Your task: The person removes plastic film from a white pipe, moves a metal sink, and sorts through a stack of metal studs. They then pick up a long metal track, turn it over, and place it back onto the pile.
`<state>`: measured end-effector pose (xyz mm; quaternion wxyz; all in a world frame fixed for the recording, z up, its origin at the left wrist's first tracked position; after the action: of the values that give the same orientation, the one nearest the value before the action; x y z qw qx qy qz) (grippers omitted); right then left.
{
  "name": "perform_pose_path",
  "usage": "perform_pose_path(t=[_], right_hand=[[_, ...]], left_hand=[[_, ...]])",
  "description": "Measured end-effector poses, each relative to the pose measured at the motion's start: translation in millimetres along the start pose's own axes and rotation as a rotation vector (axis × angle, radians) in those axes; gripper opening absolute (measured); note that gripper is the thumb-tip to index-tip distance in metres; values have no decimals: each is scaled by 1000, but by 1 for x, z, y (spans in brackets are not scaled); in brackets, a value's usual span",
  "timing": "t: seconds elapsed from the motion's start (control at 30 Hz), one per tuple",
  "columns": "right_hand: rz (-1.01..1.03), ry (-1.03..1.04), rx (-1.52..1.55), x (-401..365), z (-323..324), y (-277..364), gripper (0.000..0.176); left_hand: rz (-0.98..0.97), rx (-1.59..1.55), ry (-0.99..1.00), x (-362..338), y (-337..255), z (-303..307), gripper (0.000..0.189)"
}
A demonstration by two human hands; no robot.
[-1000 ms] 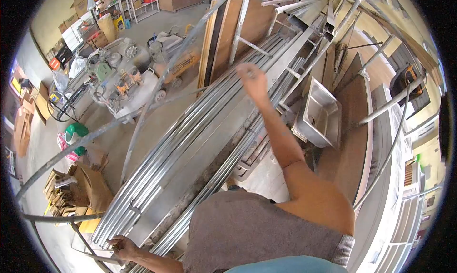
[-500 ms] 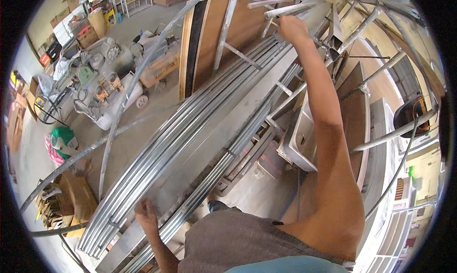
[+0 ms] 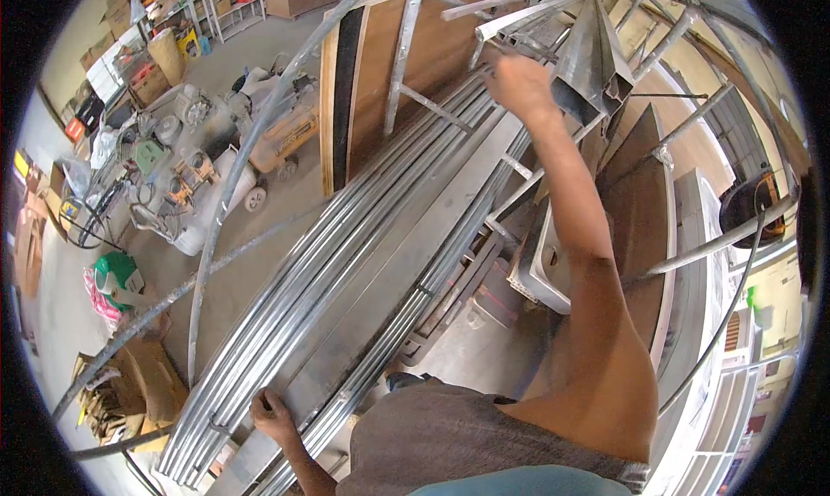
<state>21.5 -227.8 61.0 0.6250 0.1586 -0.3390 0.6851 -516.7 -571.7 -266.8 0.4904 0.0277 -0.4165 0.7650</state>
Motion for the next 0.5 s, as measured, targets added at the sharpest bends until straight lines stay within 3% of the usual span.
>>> perform_pose_path(t=[0.07,0.2,0.27,0.5], right_hand=[[24,-69,44,23,-21,14,40],[81,-191,79,73,-62,11,41],[-11,158,-66,94,-80,0,36],[-186,162,-109,80,-51,-30,22]], left_hand=[[190,22,30,1,22,-8,20],[158,88,6,8,18,-10,25],[134,107,15,10,15,-8,26],[95,116,-9,14,-1,-3,24]])
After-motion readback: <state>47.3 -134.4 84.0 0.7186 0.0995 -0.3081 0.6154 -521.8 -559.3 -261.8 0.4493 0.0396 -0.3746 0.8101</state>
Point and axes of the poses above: each hand's wrist, its own x-axis towards the middle knuckle, its own z-axis out of the back of the hand, y = z × x, the point moved 1 cm from there along x, towards the middle knuckle, and after that the axes turned 10 degrees about -y, right-handed, at the moved point
